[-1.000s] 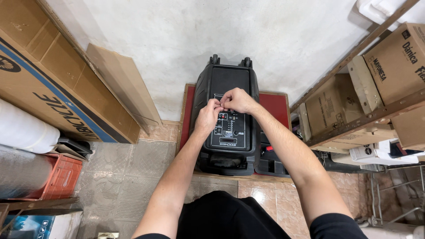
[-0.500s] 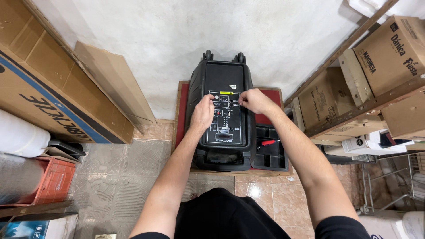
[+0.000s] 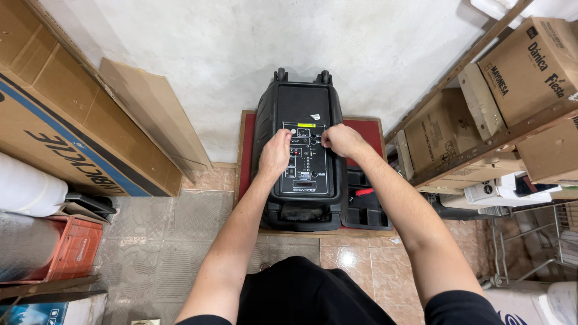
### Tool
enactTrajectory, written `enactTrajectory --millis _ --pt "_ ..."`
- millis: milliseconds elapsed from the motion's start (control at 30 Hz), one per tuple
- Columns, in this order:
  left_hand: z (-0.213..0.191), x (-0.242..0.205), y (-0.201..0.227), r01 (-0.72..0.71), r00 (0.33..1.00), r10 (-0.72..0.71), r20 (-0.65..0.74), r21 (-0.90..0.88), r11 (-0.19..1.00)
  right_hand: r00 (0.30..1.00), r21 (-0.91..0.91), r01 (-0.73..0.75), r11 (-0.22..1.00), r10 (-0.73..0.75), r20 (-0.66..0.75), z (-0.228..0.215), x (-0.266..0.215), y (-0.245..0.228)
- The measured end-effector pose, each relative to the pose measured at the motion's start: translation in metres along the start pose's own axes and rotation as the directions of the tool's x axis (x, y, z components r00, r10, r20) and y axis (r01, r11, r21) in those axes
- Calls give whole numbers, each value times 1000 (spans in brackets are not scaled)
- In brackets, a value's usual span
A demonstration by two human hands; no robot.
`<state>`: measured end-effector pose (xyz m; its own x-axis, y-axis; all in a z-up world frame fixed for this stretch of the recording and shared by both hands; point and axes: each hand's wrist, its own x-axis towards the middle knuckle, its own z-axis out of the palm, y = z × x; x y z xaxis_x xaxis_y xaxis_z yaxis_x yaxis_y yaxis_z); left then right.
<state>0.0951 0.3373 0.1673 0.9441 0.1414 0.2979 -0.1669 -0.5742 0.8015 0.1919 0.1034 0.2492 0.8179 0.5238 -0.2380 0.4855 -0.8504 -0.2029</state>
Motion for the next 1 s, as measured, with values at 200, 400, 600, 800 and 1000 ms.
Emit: enactTrajectory --millis 200,400,600,800,1000 --pt "-4 -2 4 -33 999 33 3 -53 998 1000 11 -21 1000 21 -12 2 -6 3" --pt "-6 -4 8 -38 999 38 5 -53 998 997 -18 18 1000 -19 -79 15 0 9" --pt "-4 -2 10 -31 1000 31 0 -17 999 984 -140 45 989 -68 -164 43 10 23" --pt "-5 -1 10 -31 999 31 17 6 999 962 -217 35 976 -92 -256 51 7 22" --pt "-8 -6 18 -21 998 18 53 54 998 942 -219 8 976 -80 -325 65 -2 16"
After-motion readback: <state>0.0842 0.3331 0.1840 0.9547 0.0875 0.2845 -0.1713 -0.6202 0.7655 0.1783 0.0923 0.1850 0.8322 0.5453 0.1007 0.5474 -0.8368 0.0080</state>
